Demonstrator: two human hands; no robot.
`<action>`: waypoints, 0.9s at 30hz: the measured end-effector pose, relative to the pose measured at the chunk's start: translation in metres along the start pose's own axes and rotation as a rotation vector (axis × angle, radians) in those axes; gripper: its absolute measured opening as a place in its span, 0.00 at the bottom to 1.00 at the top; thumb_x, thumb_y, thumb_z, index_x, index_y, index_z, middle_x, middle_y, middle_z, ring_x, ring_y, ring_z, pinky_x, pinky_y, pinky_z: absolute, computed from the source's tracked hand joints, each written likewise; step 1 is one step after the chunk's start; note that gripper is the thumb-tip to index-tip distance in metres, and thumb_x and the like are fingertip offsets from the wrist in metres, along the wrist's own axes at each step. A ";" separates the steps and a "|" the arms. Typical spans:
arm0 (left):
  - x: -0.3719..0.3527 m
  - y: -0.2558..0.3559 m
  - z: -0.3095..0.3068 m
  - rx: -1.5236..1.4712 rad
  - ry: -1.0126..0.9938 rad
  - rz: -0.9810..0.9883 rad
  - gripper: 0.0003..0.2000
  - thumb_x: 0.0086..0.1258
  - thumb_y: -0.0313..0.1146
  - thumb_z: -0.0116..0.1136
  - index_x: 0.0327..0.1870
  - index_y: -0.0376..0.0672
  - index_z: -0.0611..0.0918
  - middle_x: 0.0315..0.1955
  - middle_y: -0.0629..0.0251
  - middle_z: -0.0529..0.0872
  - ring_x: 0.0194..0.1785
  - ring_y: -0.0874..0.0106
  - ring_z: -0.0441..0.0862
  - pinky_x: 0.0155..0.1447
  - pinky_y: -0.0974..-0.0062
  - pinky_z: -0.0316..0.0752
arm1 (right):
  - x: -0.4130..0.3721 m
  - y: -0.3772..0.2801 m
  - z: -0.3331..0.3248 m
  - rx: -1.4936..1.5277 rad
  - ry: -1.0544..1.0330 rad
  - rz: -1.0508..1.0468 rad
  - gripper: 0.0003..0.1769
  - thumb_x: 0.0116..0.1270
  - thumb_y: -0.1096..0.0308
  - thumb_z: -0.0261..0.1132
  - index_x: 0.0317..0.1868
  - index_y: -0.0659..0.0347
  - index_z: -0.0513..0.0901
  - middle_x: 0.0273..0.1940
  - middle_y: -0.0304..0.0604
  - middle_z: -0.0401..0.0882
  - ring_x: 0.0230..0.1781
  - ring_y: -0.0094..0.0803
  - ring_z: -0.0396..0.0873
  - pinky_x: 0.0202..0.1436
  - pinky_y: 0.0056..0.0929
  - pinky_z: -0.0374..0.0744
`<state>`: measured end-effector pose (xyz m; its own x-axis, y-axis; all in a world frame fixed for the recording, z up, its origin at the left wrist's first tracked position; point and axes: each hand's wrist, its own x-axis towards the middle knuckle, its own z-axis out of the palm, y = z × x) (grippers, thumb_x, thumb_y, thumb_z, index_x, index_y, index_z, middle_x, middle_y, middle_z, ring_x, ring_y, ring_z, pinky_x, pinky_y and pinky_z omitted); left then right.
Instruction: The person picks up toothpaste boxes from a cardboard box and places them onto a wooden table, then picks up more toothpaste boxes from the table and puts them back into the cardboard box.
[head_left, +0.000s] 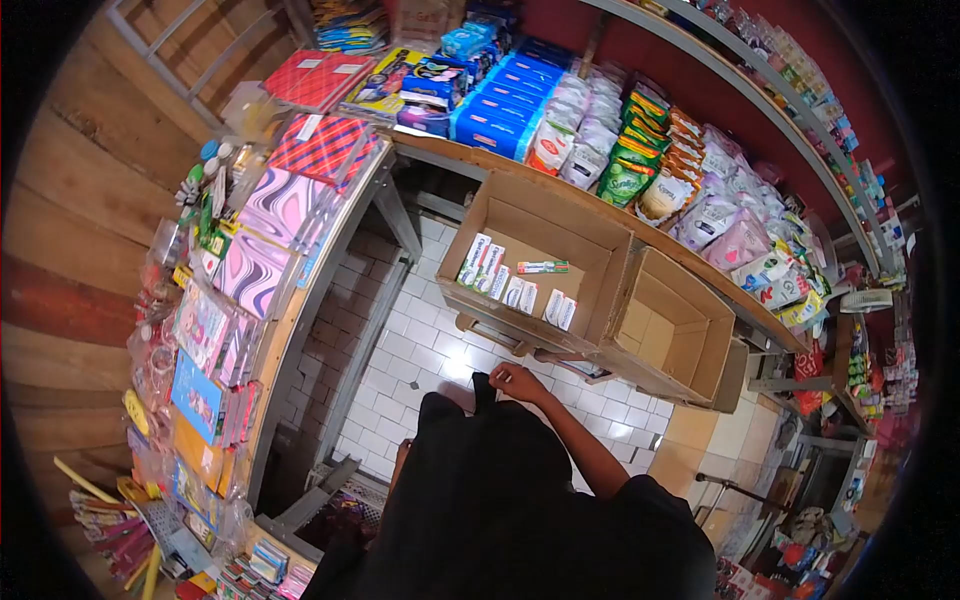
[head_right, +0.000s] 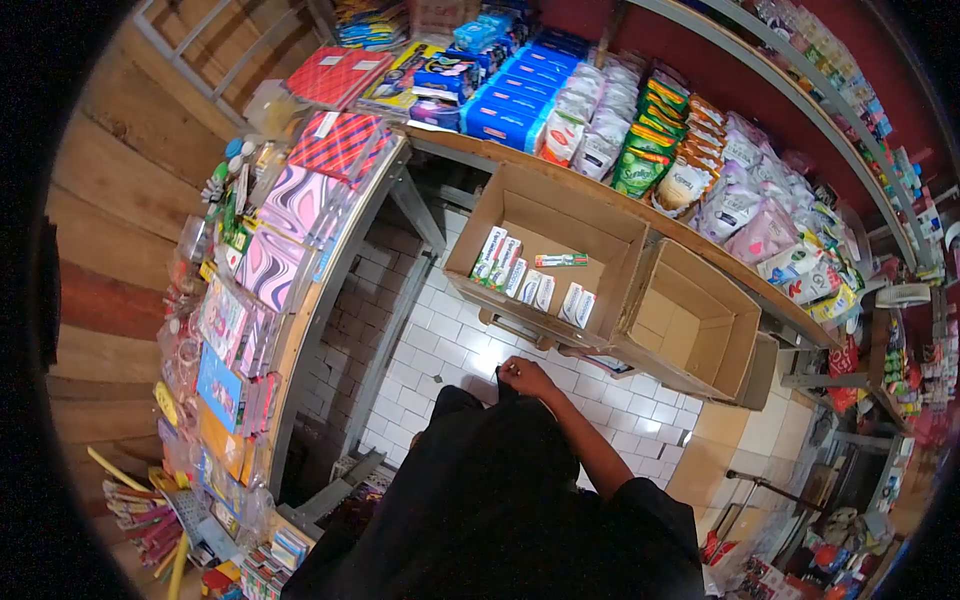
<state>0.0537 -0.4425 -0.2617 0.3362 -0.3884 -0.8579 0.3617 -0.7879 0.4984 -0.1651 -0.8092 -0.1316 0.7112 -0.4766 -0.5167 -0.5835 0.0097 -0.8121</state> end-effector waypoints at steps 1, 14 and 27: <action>0.006 0.013 0.000 0.032 0.006 0.015 0.14 0.70 0.41 0.64 0.39 0.37 0.84 0.28 0.62 0.86 0.29 0.76 0.82 0.34 0.76 0.78 | 0.004 -0.007 -0.008 0.063 -0.004 0.034 0.17 0.67 0.55 0.69 0.47 0.58 0.83 0.36 0.40 0.86 0.36 0.29 0.83 0.43 0.30 0.81; 0.110 0.153 -0.050 0.427 -0.016 0.212 0.14 0.70 0.41 0.64 0.42 0.37 0.84 0.29 0.63 0.86 0.30 0.77 0.81 0.36 0.75 0.79 | 0.073 -0.149 -0.125 0.814 0.072 -0.111 0.15 0.71 0.60 0.66 0.54 0.56 0.79 0.41 0.36 0.83 0.37 0.22 0.81 0.35 0.24 0.79; 0.173 0.346 -0.093 0.172 -0.101 0.186 0.13 0.71 0.43 0.64 0.45 0.44 0.82 0.22 0.75 0.75 0.21 0.81 0.70 0.25 0.77 0.65 | 0.259 -0.002 -0.110 -0.039 0.503 0.150 0.29 0.63 0.65 0.63 0.65 0.65 0.73 0.59 0.59 0.78 0.57 0.49 0.79 0.57 0.42 0.79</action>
<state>0.3181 -0.7375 -0.2260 0.2918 -0.5726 -0.7662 0.1462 -0.7649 0.6273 -0.0226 -1.0299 -0.2337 0.3480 -0.8359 -0.4245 -0.6855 0.0820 -0.7234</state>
